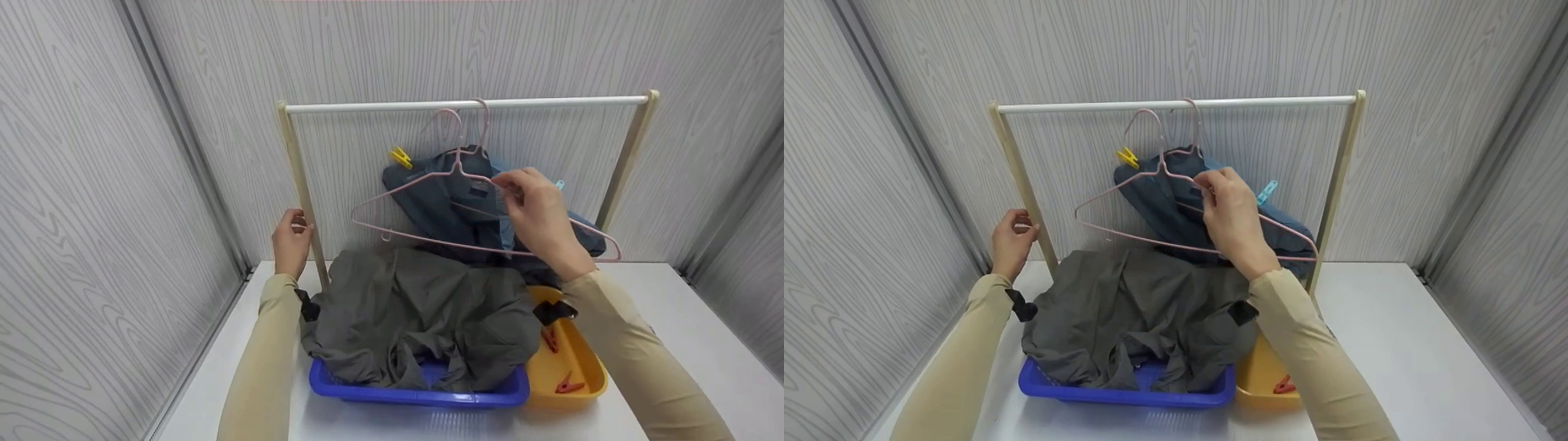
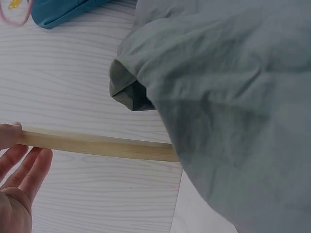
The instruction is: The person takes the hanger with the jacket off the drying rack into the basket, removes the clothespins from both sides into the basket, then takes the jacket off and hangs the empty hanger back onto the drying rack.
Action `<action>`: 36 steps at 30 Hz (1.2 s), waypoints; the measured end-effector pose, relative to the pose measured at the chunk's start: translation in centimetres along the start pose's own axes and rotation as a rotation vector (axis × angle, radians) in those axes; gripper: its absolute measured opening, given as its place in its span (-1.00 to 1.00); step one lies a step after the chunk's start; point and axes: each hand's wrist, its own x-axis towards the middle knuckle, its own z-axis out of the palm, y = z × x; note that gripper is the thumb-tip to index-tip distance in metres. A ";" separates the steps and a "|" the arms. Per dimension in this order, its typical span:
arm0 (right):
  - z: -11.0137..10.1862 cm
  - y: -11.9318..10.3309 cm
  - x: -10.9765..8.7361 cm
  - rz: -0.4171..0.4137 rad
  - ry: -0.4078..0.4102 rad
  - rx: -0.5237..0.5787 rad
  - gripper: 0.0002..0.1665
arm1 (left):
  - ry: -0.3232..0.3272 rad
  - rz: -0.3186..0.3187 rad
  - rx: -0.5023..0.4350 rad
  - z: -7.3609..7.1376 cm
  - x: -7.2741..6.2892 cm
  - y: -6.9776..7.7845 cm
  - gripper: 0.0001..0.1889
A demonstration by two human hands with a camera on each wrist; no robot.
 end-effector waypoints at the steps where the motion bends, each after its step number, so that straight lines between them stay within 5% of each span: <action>1: 0.1 -0.2 0.6 0.008 -0.009 0.003 -0.73 | 0.000 0.003 0.003 0.0 0.0 0.0 -0.73; 9: 1.3 -1.7 4.5 0.048 -0.045 0.006 -0.71 | 0.003 0.010 0.012 -0.1 0.0 -0.2 -0.72; 20: 2.9 -2.0 7.4 0.054 -0.079 -0.031 -0.68 | -0.005 0.018 0.028 -0.1 -0.2 -0.2 -0.68; 36: 5.9 -0.7 6.2 0.069 -0.140 0.011 -0.63 | -0.007 0.013 0.032 -0.3 -0.2 -0.2 -0.67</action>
